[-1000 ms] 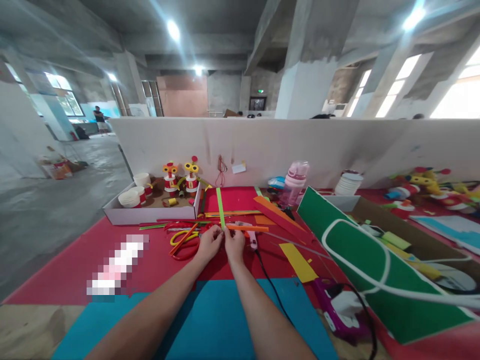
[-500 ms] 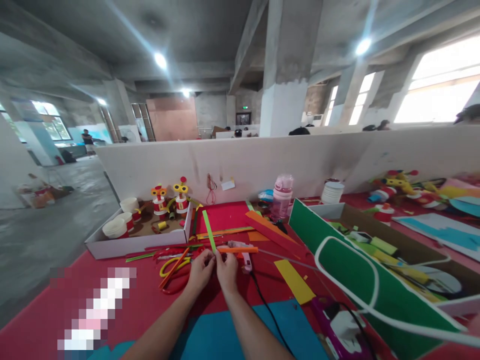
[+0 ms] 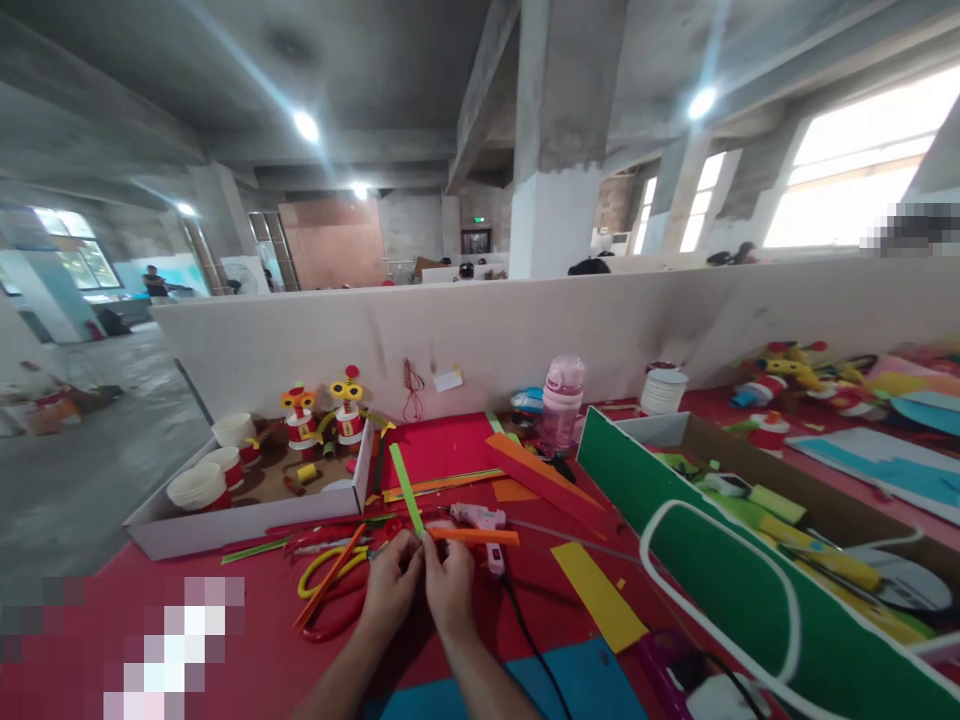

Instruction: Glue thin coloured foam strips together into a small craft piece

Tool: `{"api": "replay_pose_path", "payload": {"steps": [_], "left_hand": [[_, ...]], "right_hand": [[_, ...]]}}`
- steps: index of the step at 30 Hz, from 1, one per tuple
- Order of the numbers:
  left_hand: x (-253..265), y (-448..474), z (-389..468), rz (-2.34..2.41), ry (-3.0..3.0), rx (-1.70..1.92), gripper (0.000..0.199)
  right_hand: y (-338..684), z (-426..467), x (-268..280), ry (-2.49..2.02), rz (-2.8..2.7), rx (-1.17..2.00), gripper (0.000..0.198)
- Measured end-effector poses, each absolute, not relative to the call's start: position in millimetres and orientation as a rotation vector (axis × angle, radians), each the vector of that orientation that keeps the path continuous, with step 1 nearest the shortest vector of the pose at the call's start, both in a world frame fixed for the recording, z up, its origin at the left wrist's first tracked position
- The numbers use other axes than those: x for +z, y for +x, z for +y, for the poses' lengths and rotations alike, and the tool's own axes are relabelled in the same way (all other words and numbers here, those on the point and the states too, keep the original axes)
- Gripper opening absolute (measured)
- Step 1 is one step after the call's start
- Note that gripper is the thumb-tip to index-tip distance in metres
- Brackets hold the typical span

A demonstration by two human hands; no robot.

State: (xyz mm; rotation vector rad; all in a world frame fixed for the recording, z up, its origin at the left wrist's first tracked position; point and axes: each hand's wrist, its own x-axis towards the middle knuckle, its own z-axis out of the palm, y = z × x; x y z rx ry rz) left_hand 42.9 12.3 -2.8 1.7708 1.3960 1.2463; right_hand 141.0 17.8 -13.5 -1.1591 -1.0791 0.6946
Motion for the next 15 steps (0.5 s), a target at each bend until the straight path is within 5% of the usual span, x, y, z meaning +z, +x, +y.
{"api": "replay_pose_path", "payload": {"steps": [15], "left_hand": [[0.3,40.6,8.5,1.351,1.834,1.240,0.016]], "right_hand": [[136.3,14.9,-18.1,-1.150,-1.082,0.698,0.033]]}}
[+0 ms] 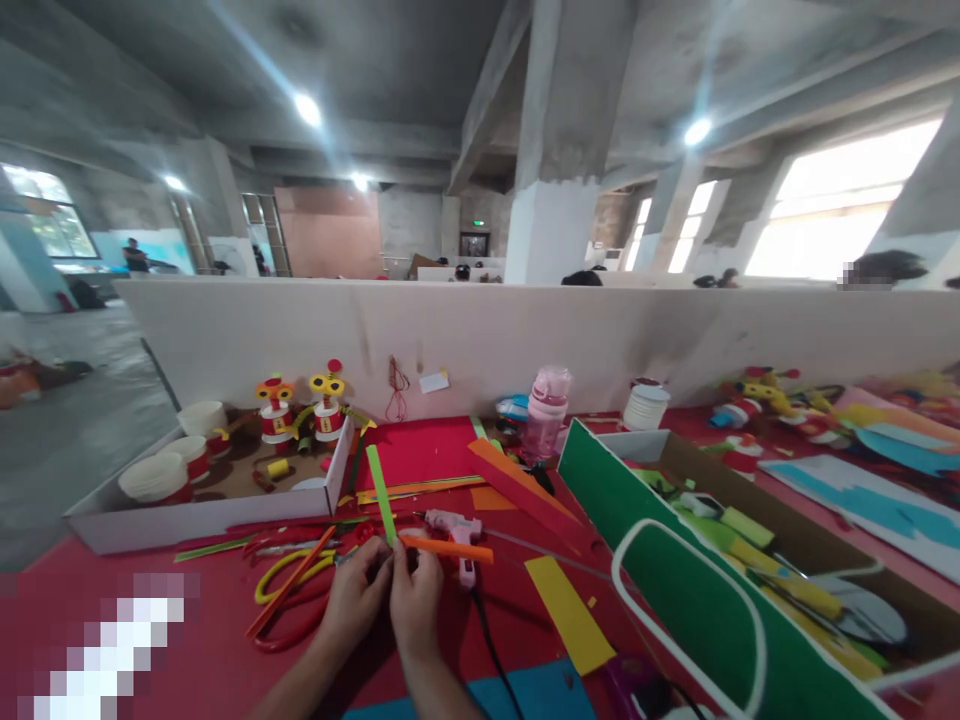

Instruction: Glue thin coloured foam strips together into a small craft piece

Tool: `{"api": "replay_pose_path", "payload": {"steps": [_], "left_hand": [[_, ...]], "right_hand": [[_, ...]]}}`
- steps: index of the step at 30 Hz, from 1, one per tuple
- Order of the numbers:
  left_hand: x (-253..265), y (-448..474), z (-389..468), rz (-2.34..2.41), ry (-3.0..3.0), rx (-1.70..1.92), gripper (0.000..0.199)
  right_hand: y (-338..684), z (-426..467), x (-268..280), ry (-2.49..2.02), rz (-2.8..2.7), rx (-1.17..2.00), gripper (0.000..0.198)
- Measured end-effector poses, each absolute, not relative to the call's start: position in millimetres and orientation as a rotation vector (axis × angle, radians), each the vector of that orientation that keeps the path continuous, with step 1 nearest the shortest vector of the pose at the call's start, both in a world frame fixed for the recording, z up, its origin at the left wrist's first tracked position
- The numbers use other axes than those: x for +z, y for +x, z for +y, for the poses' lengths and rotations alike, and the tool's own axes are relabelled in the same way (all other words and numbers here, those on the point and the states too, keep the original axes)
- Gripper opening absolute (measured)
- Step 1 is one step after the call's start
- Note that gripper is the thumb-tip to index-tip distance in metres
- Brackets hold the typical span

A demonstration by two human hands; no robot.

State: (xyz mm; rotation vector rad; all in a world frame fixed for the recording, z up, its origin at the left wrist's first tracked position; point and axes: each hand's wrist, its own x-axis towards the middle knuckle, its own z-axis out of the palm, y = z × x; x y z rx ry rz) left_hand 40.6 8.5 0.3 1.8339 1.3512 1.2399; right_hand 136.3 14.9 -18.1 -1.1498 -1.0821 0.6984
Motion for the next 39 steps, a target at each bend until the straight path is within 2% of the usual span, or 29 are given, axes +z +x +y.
{"api": "replay_pose_path", "payload": {"steps": [8,14,16,19,25,33,39], "left_hand": [[-8.9,37.7,10.1,1.404,1.883,1.332,0.015],[-3.7,33.0,17.5,1.396,1.959,1.340,0.014],[4.0,31.3,16.2,1.376,2.002,1.312,0.008],[12.3,28.6,4.3,1.361,1.897,1.389,0.017],[-5.7,26.5,-47.2,1.333,1.321,1.448,0.016],[-16.1,32.0,-83.0,1.288,1.596,1.570,0.032],[-16.3,33.6,-56.5,1.408,1.541,1.533,0.019]], "right_hand": [[135.5,17.8,-18.8,-1.074,-1.157,0.719,0.033],[136.2,24.5,-14.8,-1.058,-1.184,0.618,0.030],[137.0,20.9,-9.7,-1.039,-1.203,0.556,0.030],[135.7,6.3,-2.4,-0.986,-1.306,0.559,0.028],[123.3,-37.0,-11.4,-1.111,-1.087,0.840,0.031],[127.7,-59.0,-23.3,-1.067,-1.158,0.835,0.027],[125.4,-38.4,-28.5,-1.102,-1.086,0.773,0.030]]}}
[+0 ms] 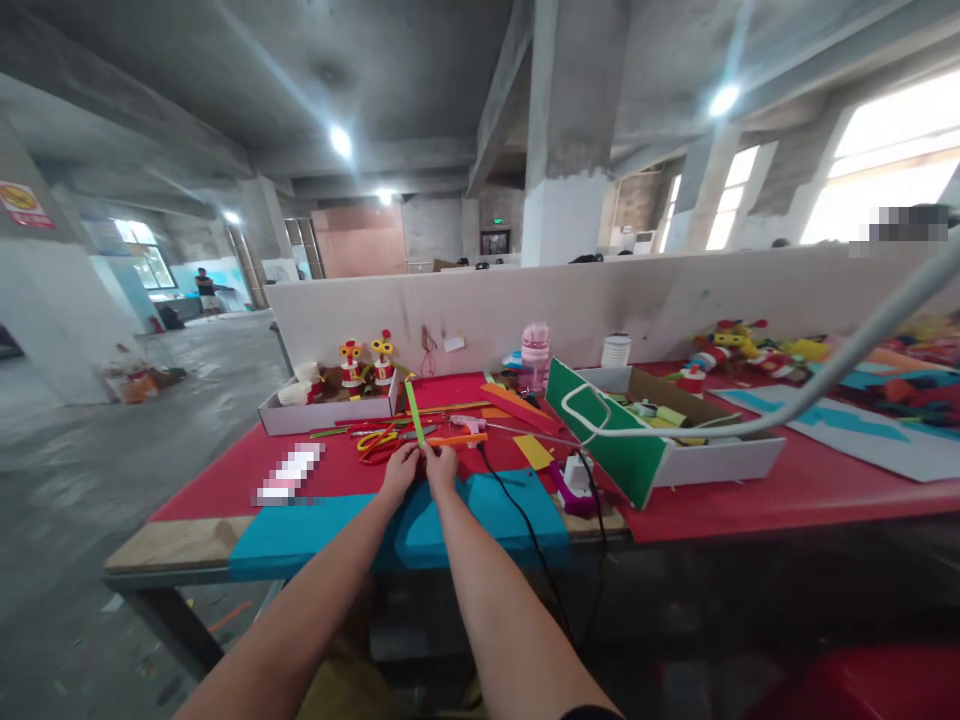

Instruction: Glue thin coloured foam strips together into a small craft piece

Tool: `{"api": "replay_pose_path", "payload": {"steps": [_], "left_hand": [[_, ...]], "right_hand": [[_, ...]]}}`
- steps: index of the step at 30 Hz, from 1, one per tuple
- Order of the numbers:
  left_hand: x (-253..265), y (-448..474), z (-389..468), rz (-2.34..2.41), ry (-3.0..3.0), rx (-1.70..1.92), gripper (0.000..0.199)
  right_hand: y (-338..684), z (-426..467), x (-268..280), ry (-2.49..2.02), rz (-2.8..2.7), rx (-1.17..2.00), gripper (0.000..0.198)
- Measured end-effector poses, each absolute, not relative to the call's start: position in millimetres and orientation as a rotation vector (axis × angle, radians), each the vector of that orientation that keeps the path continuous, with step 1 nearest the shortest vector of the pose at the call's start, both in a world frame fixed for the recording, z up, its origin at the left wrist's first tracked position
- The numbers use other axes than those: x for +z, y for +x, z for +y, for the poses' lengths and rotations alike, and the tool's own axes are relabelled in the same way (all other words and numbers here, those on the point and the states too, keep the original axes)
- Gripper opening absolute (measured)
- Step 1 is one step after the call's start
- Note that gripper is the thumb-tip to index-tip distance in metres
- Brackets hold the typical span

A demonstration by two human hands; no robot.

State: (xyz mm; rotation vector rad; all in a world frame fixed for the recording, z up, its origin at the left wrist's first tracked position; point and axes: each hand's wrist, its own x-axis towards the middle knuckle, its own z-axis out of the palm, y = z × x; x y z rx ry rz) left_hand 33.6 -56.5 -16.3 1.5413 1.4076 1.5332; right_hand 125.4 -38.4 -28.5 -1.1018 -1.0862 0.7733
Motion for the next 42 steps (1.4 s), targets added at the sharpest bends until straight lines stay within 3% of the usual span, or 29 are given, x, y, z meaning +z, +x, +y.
{"api": "replay_pose_path", "payload": {"steps": [17,24,42], "left_hand": [[-22.9,36.1,-31.0,1.424,1.325,1.713,0.005],[-22.2,34.0,-34.9,1.345,1.253,1.719,0.009],[-21.0,33.2,-34.1,1.061,1.089,1.750,0.032]], "right_hand": [[132.7,-25.6,-24.9,-1.192,-1.253,0.682,0.017],[133.6,-25.7,-27.3,-1.107,-1.230,0.789,0.019],[135.5,-28.3,-30.2,-1.169,-1.210,0.675,0.020]]}}
